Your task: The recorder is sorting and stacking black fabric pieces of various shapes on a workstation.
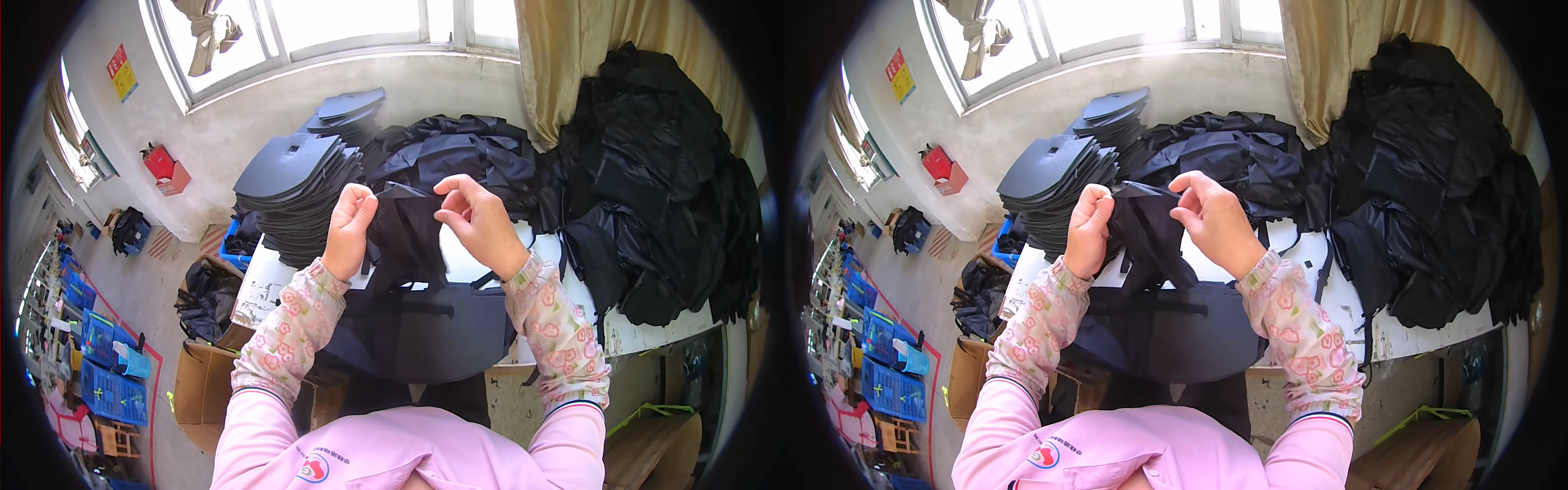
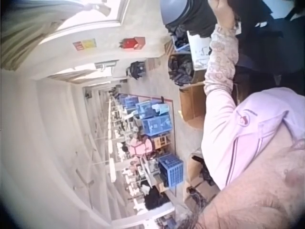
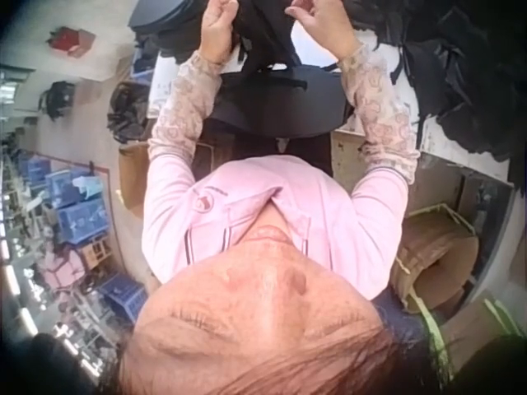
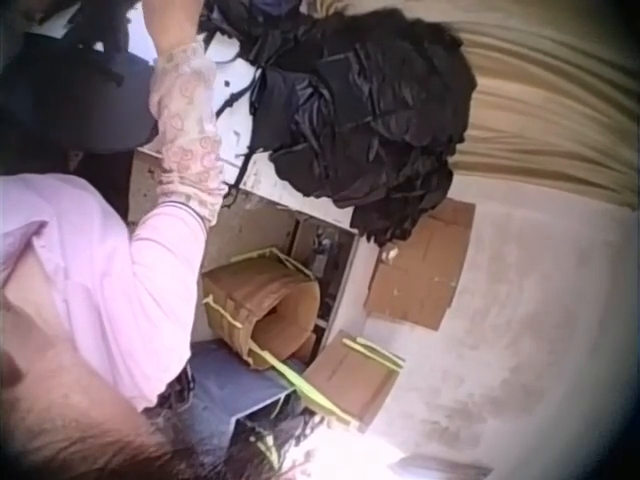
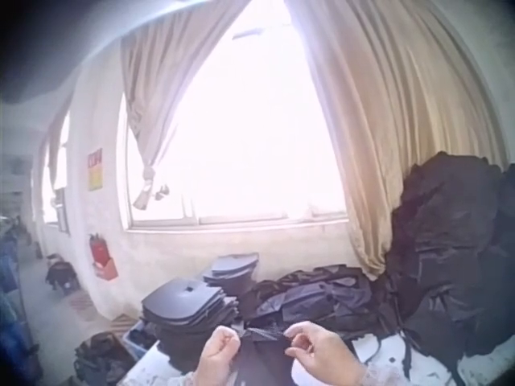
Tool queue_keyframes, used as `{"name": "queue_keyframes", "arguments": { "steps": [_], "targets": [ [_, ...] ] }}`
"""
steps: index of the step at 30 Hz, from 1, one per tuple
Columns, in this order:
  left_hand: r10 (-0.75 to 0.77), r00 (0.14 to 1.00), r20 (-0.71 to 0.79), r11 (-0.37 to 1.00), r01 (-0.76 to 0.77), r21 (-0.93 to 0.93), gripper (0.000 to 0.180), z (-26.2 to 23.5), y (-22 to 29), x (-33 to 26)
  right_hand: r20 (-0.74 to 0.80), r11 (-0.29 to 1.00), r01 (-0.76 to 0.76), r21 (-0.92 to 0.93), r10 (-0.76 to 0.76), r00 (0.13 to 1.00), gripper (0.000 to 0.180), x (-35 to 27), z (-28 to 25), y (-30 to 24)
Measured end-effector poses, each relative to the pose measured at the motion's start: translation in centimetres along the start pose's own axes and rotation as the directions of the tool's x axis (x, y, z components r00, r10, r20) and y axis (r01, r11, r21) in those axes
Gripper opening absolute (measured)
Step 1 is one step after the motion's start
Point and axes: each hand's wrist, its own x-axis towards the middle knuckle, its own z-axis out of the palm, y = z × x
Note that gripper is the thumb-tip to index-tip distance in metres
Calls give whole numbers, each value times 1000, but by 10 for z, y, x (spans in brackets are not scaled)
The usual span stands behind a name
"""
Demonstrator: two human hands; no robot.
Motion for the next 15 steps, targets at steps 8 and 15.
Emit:
{"name": "queue_keyframes", "arguments": {
  "steps": [8,15],
  "targets": [
    [261,933,249,867,-340,364,29,24,-11,-9,-75,994,59,-93,-66,995,30,-4,12,-4],
    [566,796,215,317,-451,834,27,-37,-6,-17,98,800,305,-516,-298,949,17,-46,-1,-41]
  ]
}}
